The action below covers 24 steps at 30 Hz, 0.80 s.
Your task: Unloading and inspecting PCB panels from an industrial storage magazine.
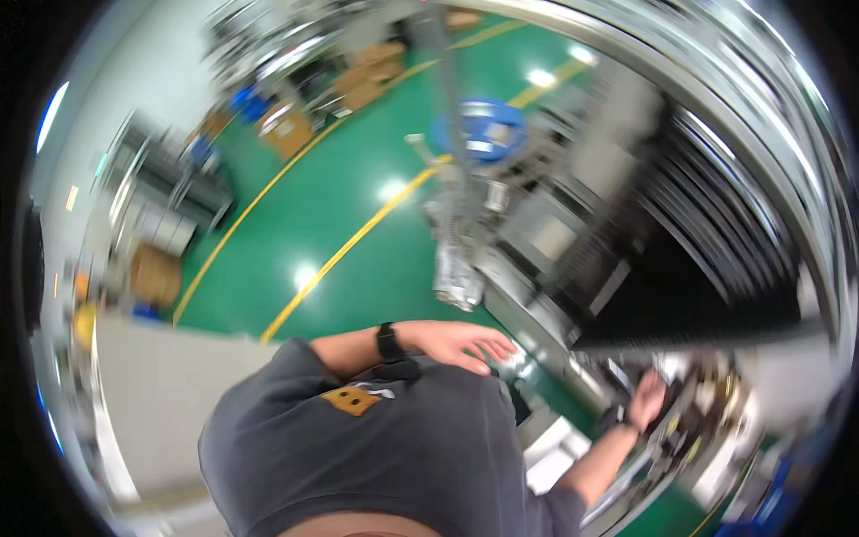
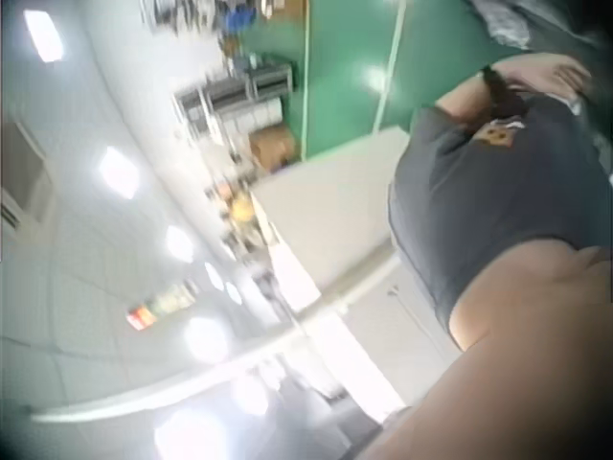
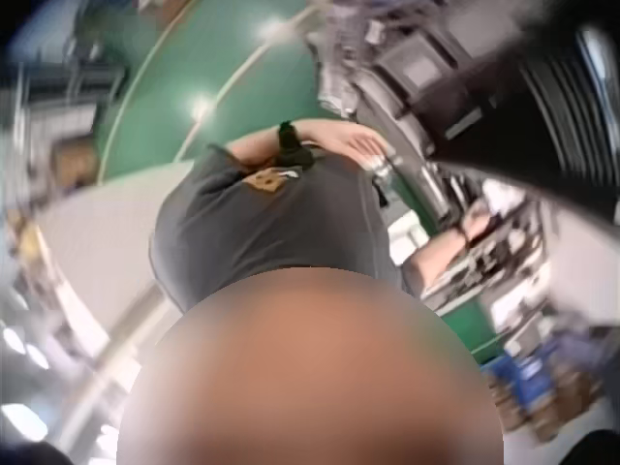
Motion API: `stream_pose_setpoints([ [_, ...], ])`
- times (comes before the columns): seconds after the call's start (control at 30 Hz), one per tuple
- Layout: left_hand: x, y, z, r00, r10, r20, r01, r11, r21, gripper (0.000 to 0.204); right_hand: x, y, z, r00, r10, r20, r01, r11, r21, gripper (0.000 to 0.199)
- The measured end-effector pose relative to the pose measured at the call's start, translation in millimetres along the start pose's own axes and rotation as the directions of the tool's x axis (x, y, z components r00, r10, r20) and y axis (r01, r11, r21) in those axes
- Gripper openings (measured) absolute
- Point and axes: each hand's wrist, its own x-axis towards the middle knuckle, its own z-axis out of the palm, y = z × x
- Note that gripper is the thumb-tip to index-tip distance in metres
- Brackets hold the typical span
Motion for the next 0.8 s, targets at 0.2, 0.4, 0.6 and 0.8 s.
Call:
stream_pose_setpoints([
  [0.2, -37.0, -13.5, -15.4, 0.99, 0.05, -0.128, -0.05, 0.999, 0.002, 0.053, -87.1, -55.1, 106.1, 0.942, 0.301, -0.149, -0.242, 0.916, 0.32, 0.038],
  [0.4, -85.6, -40.0, -35.6, 0.935, 0.083, -0.346, -0.108, 0.993, -0.055, 0.05, -127.0, -64.4, 162.1, 0.883, 0.441, 0.162, -0.342, 0.838, -0.425, 0.029],
  [0.6, -131.7, -37.6, -56.8, 0.876, 0.12, -0.467, -0.148, 0.989, -0.023, 0.046, -156.8, -62.2, 296.5, 0.651, 0.566, 0.506, -0.334, 0.812, -0.478, 0.024],
  [0.8, -172.5, -29.0, -89.3, 0.813, 0.124, -0.568, -0.173, 0.984, -0.033, 0.037, -190.6, -5.4, 408.3, 0.657, 0.535, 0.531, -0.426, 0.845, -0.324, 0.022],
])
